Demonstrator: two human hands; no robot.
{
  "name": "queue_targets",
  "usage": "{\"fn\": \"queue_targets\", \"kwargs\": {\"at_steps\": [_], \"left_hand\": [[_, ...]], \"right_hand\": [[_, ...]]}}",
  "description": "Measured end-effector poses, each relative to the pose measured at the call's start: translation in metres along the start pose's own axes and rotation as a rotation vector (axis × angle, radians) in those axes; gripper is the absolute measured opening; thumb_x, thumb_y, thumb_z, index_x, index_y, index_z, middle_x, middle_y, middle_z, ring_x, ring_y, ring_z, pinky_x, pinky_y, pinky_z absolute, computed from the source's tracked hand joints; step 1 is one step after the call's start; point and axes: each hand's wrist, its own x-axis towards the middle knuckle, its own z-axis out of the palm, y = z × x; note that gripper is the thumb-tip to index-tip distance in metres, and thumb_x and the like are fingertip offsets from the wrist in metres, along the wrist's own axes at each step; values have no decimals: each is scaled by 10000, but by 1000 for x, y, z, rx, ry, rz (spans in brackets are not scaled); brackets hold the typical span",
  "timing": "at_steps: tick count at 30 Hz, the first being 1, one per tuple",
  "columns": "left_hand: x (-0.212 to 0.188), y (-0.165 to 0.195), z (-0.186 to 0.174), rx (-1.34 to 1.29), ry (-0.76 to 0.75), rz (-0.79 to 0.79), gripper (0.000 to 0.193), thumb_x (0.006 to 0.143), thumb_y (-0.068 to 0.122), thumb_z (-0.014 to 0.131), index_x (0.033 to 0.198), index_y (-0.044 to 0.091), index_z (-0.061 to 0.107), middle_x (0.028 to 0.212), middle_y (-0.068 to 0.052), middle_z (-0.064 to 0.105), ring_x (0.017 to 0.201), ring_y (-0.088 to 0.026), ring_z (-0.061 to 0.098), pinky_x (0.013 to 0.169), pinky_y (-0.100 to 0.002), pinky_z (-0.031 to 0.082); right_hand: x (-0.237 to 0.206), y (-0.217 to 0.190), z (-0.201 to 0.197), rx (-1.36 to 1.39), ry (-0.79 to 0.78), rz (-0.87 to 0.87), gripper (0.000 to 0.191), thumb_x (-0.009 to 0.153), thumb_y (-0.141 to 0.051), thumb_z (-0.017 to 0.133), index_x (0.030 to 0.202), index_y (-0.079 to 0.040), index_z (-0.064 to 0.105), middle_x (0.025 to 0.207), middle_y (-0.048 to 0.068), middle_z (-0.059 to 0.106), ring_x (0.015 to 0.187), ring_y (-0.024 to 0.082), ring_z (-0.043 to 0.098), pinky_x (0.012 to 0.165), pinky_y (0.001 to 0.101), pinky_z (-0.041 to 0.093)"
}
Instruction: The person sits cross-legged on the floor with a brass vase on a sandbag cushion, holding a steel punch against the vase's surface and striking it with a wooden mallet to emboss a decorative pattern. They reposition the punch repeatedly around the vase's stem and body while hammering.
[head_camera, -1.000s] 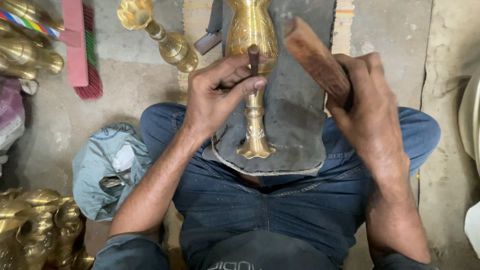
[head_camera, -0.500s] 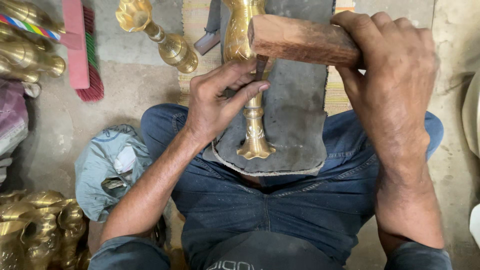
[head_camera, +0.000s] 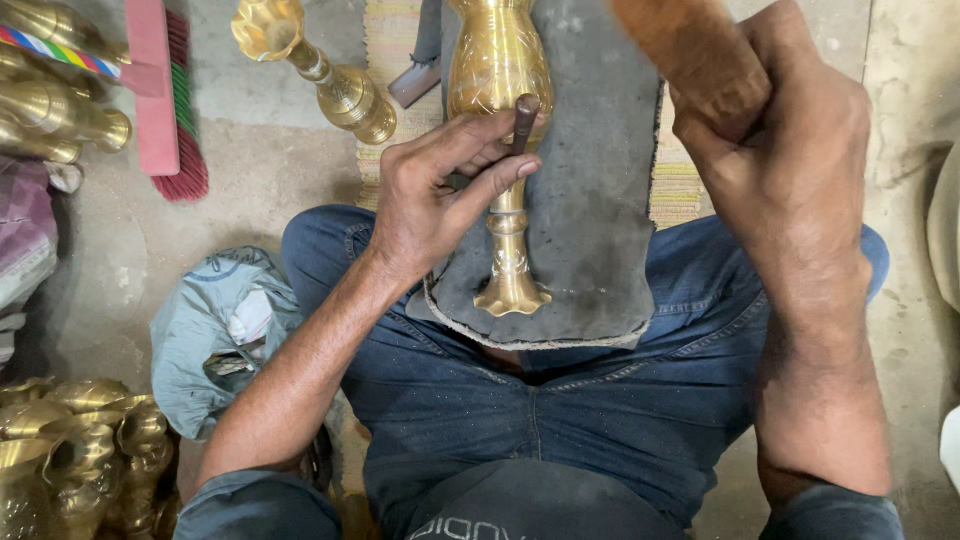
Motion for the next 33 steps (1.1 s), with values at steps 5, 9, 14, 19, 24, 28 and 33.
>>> {"fn": "queue_targets", "kwargs": {"at_steps": [5, 9, 14, 19, 24, 28, 33], "left_hand": [[1, -1, 1, 7, 3, 22, 355, 970, 75, 826, 1276, -17, 674, 1152, -121, 762, 1008, -180, 793, 873, -288, 685], [1, -1, 1, -6, 4, 7, 359, 961, 83, 832, 1271, -16, 679, 1104, -105, 763, 980, -172, 798, 851, -283, 683], [1, -2, 0, -23, 3, 35, 346, 983, 85, 814, 1287, -5, 675, 1137, -111, 762, 1014, -181, 795, 877, -286, 688], [1, -1, 0, -34, -18, 22, 350, 992, 86, 812, 1302, 4, 672, 1108, -102, 762, 1004, -176, 797, 866, -280, 683], [3, 0, -1, -1, -5, 12, 361, 975, 92, 826, 1293, -2, 683, 1048, -95, 758, 935, -160, 792, 807, -274, 662], [3, 2, -1, 0, 8, 32, 357, 978, 89, 830, 1287, -9, 681, 1061, -98, 751, 935, -160, 784, 810, -276, 652], [3, 5, -2, -21, 1, 22, 348, 987, 81, 822, 1292, -12, 683, 1060, -91, 754, 947, -160, 787, 824, -274, 653]], "right_hand": [[-5, 2, 1, -74, -24, -45, 202, 966, -32, 748, 1085, -21, 585, 1011, 104, 665, 960, 297, 655, 846, 409, 509], [-8, 6, 2, -349, -63, -198, 286, 850, -38, 849, 1028, -11, 626, 905, 153, 662, 858, 365, 679, 759, 504, 510], [-11, 9, 3, -158, -25, -152, 279, 955, -41, 810, 1108, 2, 580, 985, 149, 636, 937, 362, 652, 814, 423, 516], [-11, 7, 3, -135, -20, -80, 303, 911, -29, 840, 1075, 3, 587, 967, 165, 651, 921, 389, 663, 787, 471, 518], [-10, 1, 2, -257, 29, -197, 332, 860, -11, 857, 1062, -19, 594, 886, 178, 636, 846, 398, 649, 744, 479, 499], [-8, -4, 1, -44, -51, 56, 303, 966, -66, 830, 1083, -2, 558, 878, 166, 630, 845, 370, 660, 719, 436, 500], [-9, -4, 3, -52, -53, 72, 278, 993, -77, 823, 1066, -11, 563, 857, 149, 627, 830, 355, 663, 723, 430, 491]]}}
